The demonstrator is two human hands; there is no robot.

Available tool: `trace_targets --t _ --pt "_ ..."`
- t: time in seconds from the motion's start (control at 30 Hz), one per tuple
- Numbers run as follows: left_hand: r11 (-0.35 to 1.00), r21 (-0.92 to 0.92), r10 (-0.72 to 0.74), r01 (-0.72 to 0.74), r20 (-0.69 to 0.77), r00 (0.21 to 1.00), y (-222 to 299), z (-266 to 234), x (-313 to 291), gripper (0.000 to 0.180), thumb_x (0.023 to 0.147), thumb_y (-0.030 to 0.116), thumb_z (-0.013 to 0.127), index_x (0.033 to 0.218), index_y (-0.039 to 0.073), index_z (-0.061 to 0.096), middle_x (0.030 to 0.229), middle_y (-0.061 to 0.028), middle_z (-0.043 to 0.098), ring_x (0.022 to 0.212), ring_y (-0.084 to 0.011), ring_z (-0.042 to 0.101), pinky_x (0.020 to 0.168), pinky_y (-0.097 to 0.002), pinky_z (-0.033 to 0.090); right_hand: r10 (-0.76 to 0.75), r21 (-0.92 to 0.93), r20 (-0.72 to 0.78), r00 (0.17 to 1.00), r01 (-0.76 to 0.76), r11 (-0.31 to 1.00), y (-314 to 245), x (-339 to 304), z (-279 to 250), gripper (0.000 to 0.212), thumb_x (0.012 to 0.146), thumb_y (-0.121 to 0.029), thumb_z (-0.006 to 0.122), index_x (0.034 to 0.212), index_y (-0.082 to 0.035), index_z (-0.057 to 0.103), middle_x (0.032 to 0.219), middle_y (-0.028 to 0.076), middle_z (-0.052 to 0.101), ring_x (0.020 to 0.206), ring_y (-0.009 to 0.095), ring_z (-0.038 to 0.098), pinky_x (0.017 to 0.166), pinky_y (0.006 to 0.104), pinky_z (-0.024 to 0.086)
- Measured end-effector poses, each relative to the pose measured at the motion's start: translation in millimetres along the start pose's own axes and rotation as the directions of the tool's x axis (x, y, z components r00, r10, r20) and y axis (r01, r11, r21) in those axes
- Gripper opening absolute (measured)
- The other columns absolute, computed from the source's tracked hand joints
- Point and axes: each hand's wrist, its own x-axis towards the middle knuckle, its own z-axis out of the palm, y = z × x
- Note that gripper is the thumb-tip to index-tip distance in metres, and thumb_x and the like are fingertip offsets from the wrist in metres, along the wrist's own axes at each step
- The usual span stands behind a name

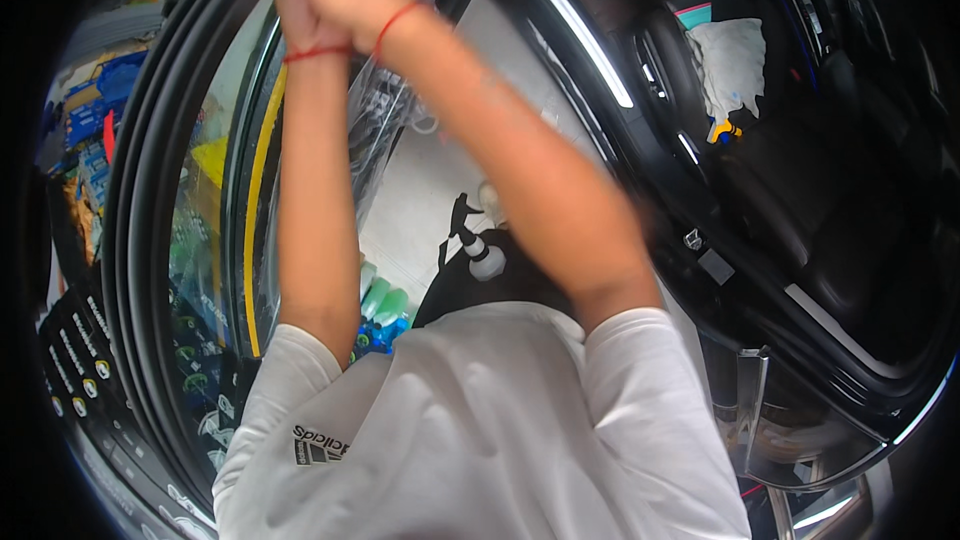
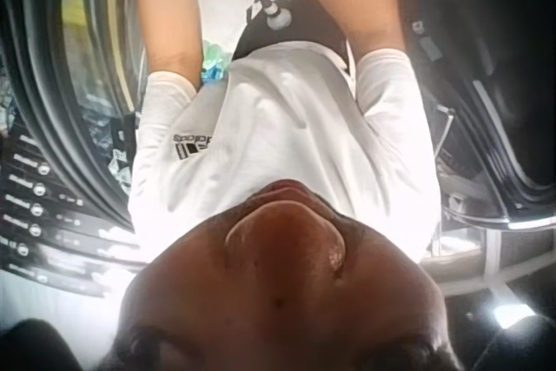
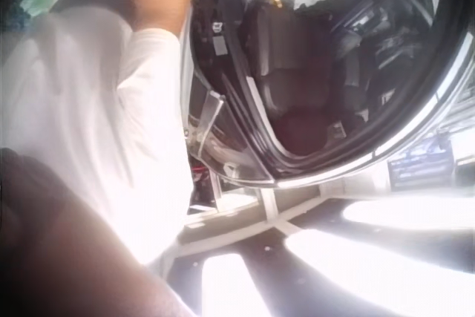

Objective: The person applies a transparent protective film to a car door window. They use a squeegee to smooth the film and remove bubbles, a spray bottle to wet the surface, and a cloth to wipe edges and clean the area. The person also uses a green plastic tool to tuck the film into the window frame.

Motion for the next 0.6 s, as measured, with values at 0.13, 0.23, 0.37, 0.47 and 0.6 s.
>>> trace_targets --t 0.13,0.23,0.37,0.47,0.6 --pt "0.910 -0.139 -0.366 0.391 0.176 0.914 10 46 -24 0.013 0.090 0.023 0.056 0.085 0.012 0.059 0.066 -0.0022 0.054 0.041 -0.0194 0.051 0.028 -0.0322 0.040 0.757 -0.143 -0.104 0.645 -0.763 0.630 -104 19 14 0.025 0.103 -0.017 0.040 0.081 -0.012 0.052 0.057 -0.003 0.041 0.037 0.007 0.031 0.033 0.0226 0.022" --pt "0.964 -0.054 -0.263 0.260 -0.052 0.963 28 60 -49 0.020 0.094 0.028 0.050 0.086 0.011 0.057 0.064 -0.0019 0.052 0.034 -0.0181 0.044 0.026 -0.0308 0.039 0.818 -0.118 -0.038 0.574 -0.815 0.567 -105 12 28 0.022 0.100 -0.013 0.041 0.080 -0.011 0.049 0.056 -0.003 0.038 0.036 0.007 0.028 0.033 0.0229 0.021" --pt "0.907 -0.118 -0.415 0.404 -0.083 0.906 56 23 -82 0.028 0.093 0.034 0.046 0.085 0.010 0.057 0.060 -0.0039 0.052 0.029 -0.0201 0.039 0.023 -0.0340 0.035 0.853 -0.001 -0.030 0.522 -0.853 0.522 -65 -22 44 0.021 0.098 -0.014 0.045 0.078 -0.010 0.048 0.056 -0.003 0.038 0.036 0.007 0.025 0.033 0.0249 0.020" --pt "0.959 -0.009 -0.282 0.283 0.054 0.958 70 -22 -107 0.028 0.098 0.029 0.042 0.100 0.010 0.062 0.070 -0.0022 0.054 0.051 -0.0150 0.048 0.041 -0.0303 0.033 0.809 -0.083 -0.086 0.582 -0.813 0.576 -52 -56 70 0.017 0.092 -0.010 0.054 0.106 -0.002 0.048 0.063 0.005 0.049 0.045 0.015 0.044 0.039 0.0293 0.033" --pt "0.971 -0.154 -0.215 0.183 -0.225 0.950 92 -30 -159 0.022 0.097 0.024 0.047 0.101 0.006 0.060 0.086 -0.0048 0.060 0.076 -0.0184 0.059 0.066 -0.0319 0.046 0.796 -0.072 -0.148 0.587 -0.809 0.584 -35 -101 104 0.010 0.092 -0.005 0.056 0.086 0.002 0.057 0.058 0.005 0.049 0.045 0.011 0.046 0.040 0.0274 0.030"
